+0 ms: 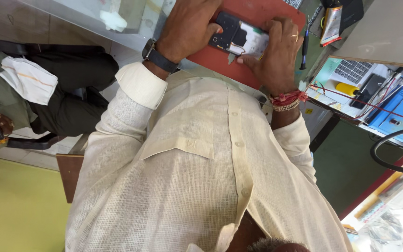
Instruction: The person reassembles a smartphone on a red mat, connecting internal ribbon cables and placing the back cover. The person then presses the edges to secure the cover and inspects the device.
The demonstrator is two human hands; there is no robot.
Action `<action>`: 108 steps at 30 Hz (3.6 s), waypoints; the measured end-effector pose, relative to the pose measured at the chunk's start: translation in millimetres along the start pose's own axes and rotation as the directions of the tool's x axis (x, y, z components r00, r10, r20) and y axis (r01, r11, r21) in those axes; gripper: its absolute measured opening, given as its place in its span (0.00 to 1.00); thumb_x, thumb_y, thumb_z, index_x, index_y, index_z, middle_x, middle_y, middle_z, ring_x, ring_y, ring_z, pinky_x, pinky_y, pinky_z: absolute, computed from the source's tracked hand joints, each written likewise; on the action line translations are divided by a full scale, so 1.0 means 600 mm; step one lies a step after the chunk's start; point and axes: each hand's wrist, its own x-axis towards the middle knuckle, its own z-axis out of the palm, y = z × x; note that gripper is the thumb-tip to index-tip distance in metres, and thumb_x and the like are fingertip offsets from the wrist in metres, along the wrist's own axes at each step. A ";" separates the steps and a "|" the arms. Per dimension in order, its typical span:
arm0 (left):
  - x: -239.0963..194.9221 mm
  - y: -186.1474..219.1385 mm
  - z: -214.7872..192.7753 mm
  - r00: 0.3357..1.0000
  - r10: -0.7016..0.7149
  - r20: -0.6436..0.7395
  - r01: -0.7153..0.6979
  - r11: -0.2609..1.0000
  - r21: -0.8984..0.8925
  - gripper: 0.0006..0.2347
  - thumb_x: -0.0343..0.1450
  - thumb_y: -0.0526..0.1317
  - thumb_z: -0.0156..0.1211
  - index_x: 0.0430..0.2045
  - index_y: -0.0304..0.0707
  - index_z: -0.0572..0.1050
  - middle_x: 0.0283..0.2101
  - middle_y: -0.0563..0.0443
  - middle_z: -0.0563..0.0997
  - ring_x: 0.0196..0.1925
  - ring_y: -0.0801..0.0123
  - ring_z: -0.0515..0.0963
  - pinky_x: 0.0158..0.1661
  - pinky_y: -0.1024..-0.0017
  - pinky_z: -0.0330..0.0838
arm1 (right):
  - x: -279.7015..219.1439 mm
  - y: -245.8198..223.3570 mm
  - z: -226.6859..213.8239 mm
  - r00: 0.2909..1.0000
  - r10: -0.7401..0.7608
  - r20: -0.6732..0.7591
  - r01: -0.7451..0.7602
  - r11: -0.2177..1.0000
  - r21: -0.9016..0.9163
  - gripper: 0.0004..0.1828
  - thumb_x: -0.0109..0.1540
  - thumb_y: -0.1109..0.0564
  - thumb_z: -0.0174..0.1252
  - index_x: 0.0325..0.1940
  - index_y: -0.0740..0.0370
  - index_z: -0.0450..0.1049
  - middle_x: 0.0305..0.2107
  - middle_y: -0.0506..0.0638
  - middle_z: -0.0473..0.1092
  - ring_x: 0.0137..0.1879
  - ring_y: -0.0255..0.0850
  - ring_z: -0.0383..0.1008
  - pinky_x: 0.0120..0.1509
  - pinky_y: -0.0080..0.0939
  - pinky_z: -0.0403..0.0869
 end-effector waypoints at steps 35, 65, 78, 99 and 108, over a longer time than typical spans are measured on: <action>0.013 0.169 0.035 0.964 0.056 -0.260 -0.162 0.899 -0.406 0.09 0.78 0.35 0.60 0.51 0.32 0.73 0.35 0.44 0.84 0.35 0.64 0.86 0.34 0.71 0.77 | -0.046 -0.048 -0.026 0.765 -0.128 -0.631 0.204 0.978 0.048 0.29 0.67 0.44 0.65 0.60 0.67 0.68 0.49 0.60 0.67 0.58 0.54 0.68 0.64 0.56 0.69; 0.020 0.138 0.048 0.966 0.238 -0.101 -0.258 0.876 -0.408 0.11 0.78 0.34 0.61 0.54 0.33 0.74 0.39 0.45 0.85 0.36 0.61 0.86 0.36 0.67 0.77 | -0.020 0.024 -0.073 0.895 -0.098 -0.435 0.349 0.760 0.548 0.12 0.65 0.74 0.70 0.43 0.69 0.73 0.46 0.60 0.73 0.52 0.48 0.81 0.54 0.41 0.83; 0.032 0.144 0.034 0.941 0.330 -0.074 -0.337 0.905 -0.259 0.11 0.75 0.33 0.64 0.51 0.33 0.77 0.30 0.47 0.82 0.28 0.61 0.80 0.33 0.64 0.72 | -0.027 0.050 -0.057 0.969 0.022 -0.247 0.179 0.630 0.756 0.26 0.67 0.62 0.72 0.65 0.70 0.71 0.46 0.53 0.75 0.51 0.38 0.79 0.56 0.34 0.77; 0.005 0.008 0.041 1.000 -0.020 0.001 0.011 0.518 -0.855 0.14 0.74 0.25 0.67 0.54 0.29 0.75 0.52 0.47 0.81 0.55 0.66 0.83 0.59 0.68 0.82 | -0.053 0.015 -0.034 0.970 0.000 -0.244 0.117 0.879 0.463 0.07 0.70 0.63 0.68 0.50 0.68 0.79 0.35 0.55 0.75 0.37 0.42 0.72 0.42 0.40 0.69; 0.039 0.025 0.037 0.986 0.146 0.085 -0.084 0.861 -0.502 0.10 0.70 0.28 0.72 0.44 0.34 0.82 0.40 0.50 0.82 0.41 0.69 0.84 0.41 0.74 0.78 | -0.050 0.025 -0.012 0.969 -0.040 -0.242 0.129 0.922 0.364 0.06 0.69 0.64 0.68 0.48 0.68 0.79 0.32 0.54 0.73 0.33 0.41 0.69 0.36 0.40 0.66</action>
